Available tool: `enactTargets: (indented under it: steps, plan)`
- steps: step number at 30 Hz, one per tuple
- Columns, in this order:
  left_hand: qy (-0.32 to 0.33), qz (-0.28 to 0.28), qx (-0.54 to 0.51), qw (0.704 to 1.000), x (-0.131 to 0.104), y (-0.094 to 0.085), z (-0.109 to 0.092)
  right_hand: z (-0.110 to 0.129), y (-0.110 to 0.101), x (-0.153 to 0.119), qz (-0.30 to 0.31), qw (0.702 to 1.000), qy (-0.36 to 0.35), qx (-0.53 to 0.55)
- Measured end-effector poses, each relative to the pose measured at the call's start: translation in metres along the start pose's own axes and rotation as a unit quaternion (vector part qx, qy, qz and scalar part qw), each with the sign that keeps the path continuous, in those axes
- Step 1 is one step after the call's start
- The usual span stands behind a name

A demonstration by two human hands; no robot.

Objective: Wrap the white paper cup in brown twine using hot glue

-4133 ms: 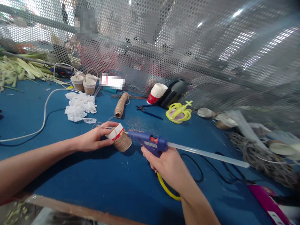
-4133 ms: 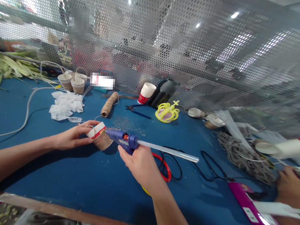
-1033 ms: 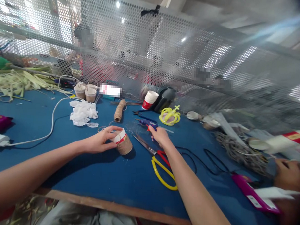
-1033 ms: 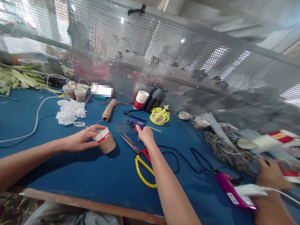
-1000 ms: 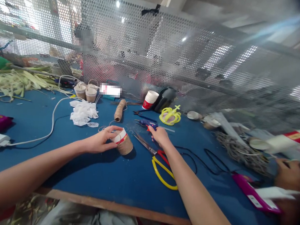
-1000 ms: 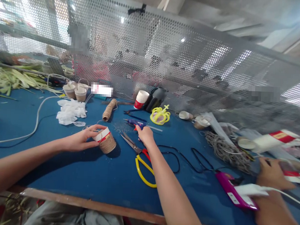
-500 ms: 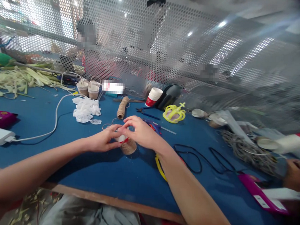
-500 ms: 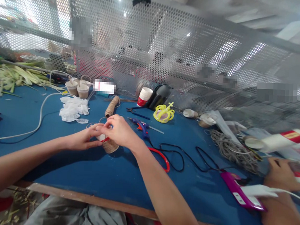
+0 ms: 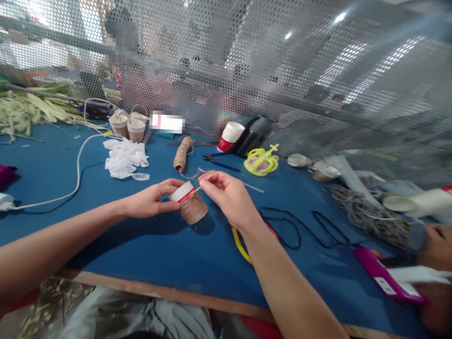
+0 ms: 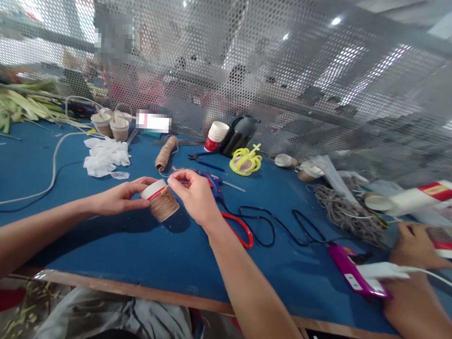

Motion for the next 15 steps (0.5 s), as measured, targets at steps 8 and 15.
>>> enactTargets:
  steps: [8,15]
  plan:
    - [0.005,0.011,-0.020,1.000,-0.001,0.002,-0.006,-0.011,-0.003,-0.010,-0.045,0.998,0.036,0.036]
    - [0.015,0.026,-0.029,0.999,-0.002,0.003,-0.011,-0.018,0.001,-0.012,-0.029,0.997,0.052,0.044]
Point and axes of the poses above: each hand's wrist, its own x-axis towards the middle knuckle, its own y-axis out of the palm, z = x × y, the point moved 2 cm from there along x, towards the middle knuckle, and after that the axes turned 8 degrees about -x, right-handed, at the moved point
